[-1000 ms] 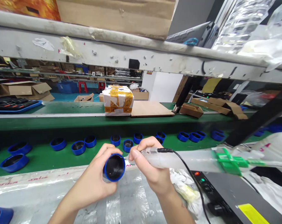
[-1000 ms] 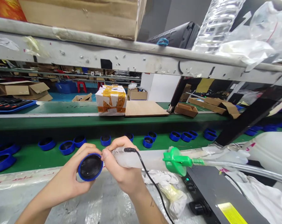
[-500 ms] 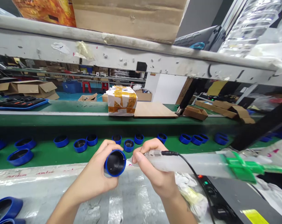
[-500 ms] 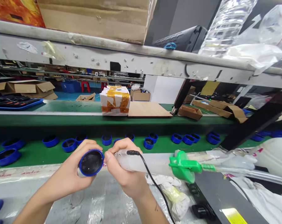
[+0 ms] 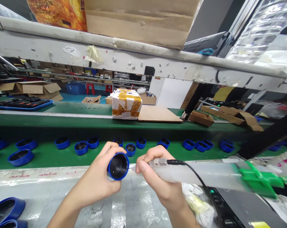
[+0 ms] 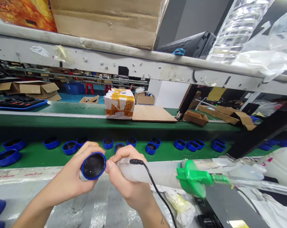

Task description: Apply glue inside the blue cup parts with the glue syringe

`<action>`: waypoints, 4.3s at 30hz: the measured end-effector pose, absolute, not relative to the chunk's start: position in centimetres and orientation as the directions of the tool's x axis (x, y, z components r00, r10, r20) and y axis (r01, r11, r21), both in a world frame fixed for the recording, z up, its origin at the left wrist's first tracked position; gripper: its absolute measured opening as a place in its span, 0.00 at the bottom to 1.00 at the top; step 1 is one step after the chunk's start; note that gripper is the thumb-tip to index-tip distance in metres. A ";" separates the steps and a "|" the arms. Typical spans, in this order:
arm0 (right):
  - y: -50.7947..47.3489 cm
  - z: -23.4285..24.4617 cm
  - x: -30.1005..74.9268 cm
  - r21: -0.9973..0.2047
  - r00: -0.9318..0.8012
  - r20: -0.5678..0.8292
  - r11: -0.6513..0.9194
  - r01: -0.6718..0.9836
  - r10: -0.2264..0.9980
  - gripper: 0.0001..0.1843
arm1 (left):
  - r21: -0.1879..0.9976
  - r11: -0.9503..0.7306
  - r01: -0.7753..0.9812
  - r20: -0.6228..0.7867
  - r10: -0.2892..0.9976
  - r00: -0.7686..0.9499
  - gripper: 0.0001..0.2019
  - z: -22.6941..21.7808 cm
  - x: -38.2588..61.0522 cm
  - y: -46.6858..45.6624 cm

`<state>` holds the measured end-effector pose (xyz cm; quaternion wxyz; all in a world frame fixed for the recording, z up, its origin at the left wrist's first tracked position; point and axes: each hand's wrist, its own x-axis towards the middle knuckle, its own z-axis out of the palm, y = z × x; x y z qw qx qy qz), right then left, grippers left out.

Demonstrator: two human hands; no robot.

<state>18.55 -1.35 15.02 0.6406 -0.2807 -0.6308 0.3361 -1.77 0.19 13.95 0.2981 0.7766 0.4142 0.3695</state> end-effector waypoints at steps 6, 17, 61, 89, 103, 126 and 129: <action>-1.8 15.2 18.3 -0.785 -0.047 0.618 0.613 -0.090 0.785 0.08 | 0.757 -0.492 0.429 0.348 0.860 0.374 0.30 14.1 -2.0 -0.1; -2.6 14.6 18.3 -0.838 -0.106 0.542 0.545 0.003 0.834 0.07 | 0.739 -0.511 0.438 0.380 0.854 0.355 0.30 14.2 -1.9 0.2; -3.1 15.1 17.0 -0.830 -0.071 0.542 0.521 -0.200 0.837 0.09 | 0.842 -0.465 0.274 0.246 0.782 0.573 0.26 13.6 -0.1 -0.1; -2.4 15.1 18.1 -0.779 0.027 0.569 0.550 -0.300 0.822 0.09 | 0.845 -0.471 0.253 0.230 0.747 0.623 0.29 13.2 -0.6 -0.3; -2.2 15.4 18.5 -0.778 0.039 0.584 0.573 -0.256 0.811 0.11 | 0.789 -0.548 0.278 0.313 0.748 0.585 0.29 13.3 -1.5 0.0; -2.2 16.4 21.1 -0.777 0.098 0.602 0.609 -0.158 0.793 0.07 | 0.703 0.548 0.454 0.265 0.391 -0.881 0.26 4.5 -15.3 7.7; -2.4 16.6 20.8 -0.802 0.163 0.545 0.568 -0.186 0.823 0.09 | 0.717 0.577 0.392 0.250 0.312 -0.917 0.25 3.5 -17.5 7.9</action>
